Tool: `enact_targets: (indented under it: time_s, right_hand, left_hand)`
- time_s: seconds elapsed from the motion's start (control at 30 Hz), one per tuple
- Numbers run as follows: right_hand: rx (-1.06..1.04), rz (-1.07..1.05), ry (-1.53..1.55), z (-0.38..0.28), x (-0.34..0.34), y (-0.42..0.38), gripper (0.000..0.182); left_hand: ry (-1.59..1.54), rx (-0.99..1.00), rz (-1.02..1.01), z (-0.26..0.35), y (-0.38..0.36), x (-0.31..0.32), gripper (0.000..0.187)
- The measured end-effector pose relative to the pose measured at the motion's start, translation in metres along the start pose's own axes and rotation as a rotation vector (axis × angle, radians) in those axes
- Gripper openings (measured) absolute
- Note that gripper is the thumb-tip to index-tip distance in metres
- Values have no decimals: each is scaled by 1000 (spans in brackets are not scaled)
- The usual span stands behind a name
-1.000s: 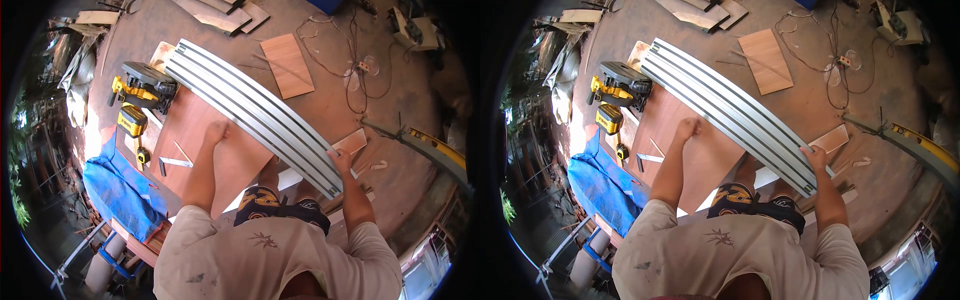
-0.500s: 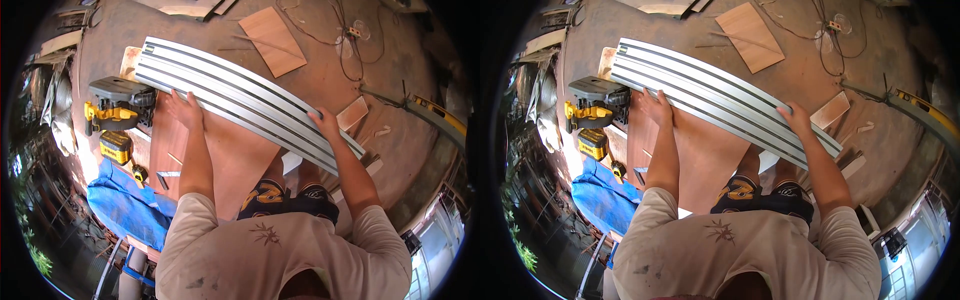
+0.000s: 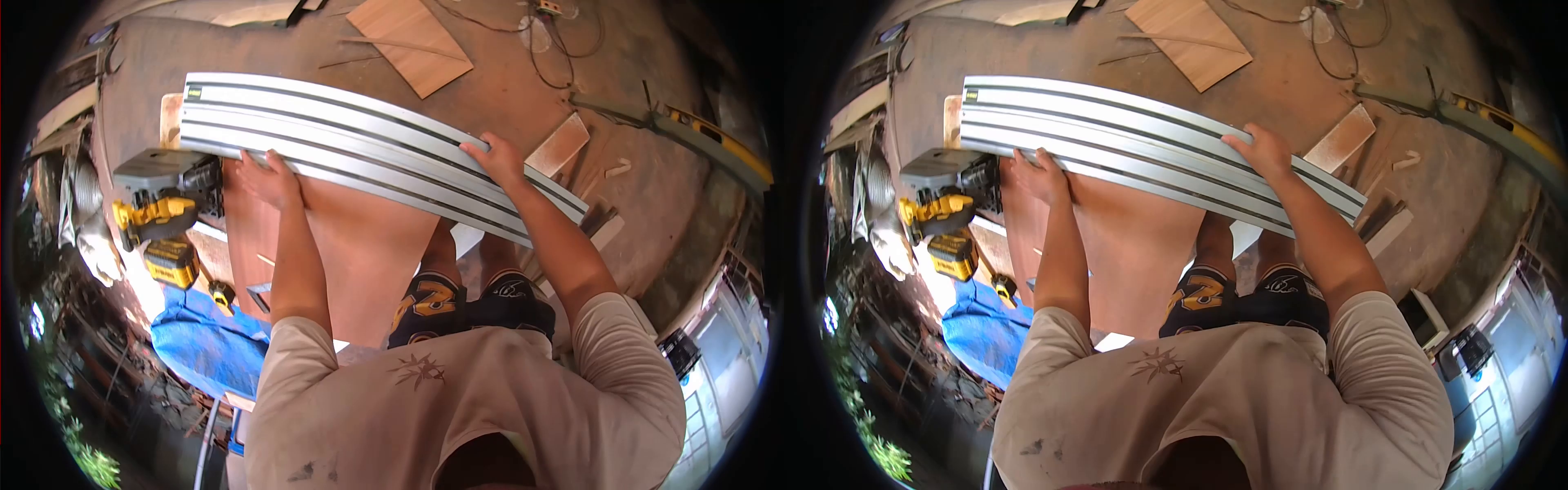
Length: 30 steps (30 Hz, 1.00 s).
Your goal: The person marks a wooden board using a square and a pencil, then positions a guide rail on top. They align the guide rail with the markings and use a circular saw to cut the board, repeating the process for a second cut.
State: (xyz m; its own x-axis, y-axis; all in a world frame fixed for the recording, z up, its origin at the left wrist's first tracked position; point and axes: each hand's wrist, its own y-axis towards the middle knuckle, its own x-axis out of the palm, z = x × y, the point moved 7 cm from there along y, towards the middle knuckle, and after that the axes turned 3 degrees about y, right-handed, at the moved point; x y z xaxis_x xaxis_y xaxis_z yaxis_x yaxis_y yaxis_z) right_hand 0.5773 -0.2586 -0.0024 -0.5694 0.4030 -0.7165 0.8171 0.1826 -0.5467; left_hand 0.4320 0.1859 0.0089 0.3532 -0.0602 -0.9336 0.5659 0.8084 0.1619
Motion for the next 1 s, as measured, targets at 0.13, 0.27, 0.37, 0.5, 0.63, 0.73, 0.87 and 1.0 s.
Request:
enact_targets:
  time_s: [0.13,0.27,0.37,0.5,0.63,0.73,0.87,1.0]
  right_hand:
    - [43,-74,72,2,5,8,59]
    - [26,-59,189,23,5,15,56]
    - [42,-51,444,55,-15,13,50]
    - [8,51,568,48,-76,22,43]
    - [-39,99,1073,6,-91,18,31]
    - [-60,43,1406,-25,-113,5,41]
    - [-314,-120,950,-50,-152,-32,68]
    - [-640,499,539,-45,-268,-88,69]
  left_hand:
    - [-18,10,0,-1,0,0,61]
    - [-511,-35,-71,24,-15,-14,65]
    - [-641,6,-161,73,-64,-18,72]
    - [-952,-70,-466,187,-176,-18,56]
    - [-1207,-171,-374,304,-156,-88,33]
    - [-1117,-19,-415,332,-103,-125,30]
    - [-809,405,-311,363,-38,-189,25]
    - [-571,627,-524,368,-18,-215,27]
